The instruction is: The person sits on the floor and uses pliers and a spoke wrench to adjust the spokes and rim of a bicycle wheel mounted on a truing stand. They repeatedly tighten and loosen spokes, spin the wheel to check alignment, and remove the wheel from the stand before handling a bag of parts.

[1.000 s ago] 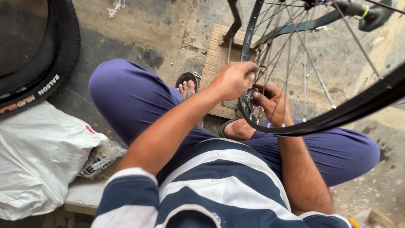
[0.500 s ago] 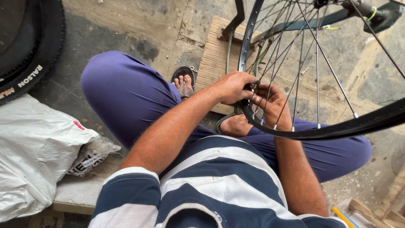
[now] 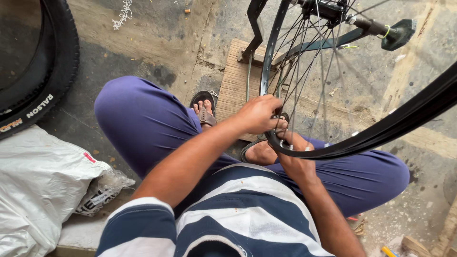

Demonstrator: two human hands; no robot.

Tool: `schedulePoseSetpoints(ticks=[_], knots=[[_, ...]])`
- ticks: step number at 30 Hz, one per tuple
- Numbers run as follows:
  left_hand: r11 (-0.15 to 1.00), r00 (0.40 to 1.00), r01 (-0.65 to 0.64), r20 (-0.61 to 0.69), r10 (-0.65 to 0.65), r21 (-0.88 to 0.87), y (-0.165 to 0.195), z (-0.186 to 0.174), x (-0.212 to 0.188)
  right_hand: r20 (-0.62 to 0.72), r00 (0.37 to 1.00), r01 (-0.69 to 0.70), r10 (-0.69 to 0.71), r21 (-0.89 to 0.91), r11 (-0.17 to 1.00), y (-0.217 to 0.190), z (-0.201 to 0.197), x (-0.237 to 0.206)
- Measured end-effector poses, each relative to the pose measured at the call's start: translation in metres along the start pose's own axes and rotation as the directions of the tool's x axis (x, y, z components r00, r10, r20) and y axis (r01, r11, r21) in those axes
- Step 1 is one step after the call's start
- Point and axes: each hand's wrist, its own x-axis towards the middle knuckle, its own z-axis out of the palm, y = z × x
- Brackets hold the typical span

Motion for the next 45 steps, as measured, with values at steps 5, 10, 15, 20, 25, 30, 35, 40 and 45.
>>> schedulePoseSetpoints(ticks=[5,10,15,20,25,30,35,40,45], knots=[[0.610,0.868,0.218,0.437,0.236,-0.762,-0.002,-0.033,-0.010,0.037,0.997,-0.075,0.072,0.084,0.994,-0.024,-0.031,-0.010],[0.961,0.976,0.088,0.217,-0.030,-0.264,0.022,-0.028,-0.026,0.033,0.999,-0.046,0.043,0.105,0.993,-0.032,-0.032,-0.013],[0.718,0.997,0.048,-0.013,-0.079,-0.695,0.007,-0.022,-0.025,0.032,0.997,-0.076,0.072,0.127,0.989,-0.038,-0.031,-0.014],[0.919,0.951,0.210,-0.149,-0.271,-0.334,-0.023,-0.012,-0.019,0.003,1.000,0.016,-0.016,0.047,0.999,-0.043,-0.040,-0.016],[0.954,0.982,0.163,-0.049,-0.181,-0.250,-0.022,0.014,-0.023,-0.015,1.000,0.022,-0.021,0.055,0.998,-0.052,-0.046,-0.014],[0.940,0.995,0.096,0.039,-0.089,-0.326,-0.023,0.007,-0.017,-0.030,0.999,0.037,-0.035,0.055,0.998,-0.056,-0.052,-0.015],[0.930,0.996,0.063,0.088,-0.034,-0.362,-0.013,-0.003,-0.018,-0.076,0.996,0.045,-0.041,0.052,0.998,-0.051,-0.055,-0.022],[0.954,0.954,0.296,-0.058,-0.294,0.036,0.015,0.012,-0.016,-0.068,0.995,0.078,-0.075,0.044,0.996,-0.049,-0.050,-0.023],[0.977,0.982,0.155,-0.131,-0.136,0.144,0.024,0.013,-0.013,-0.064,0.997,0.054,-0.053,0.014,0.998,-0.064,-0.058,-0.018]])
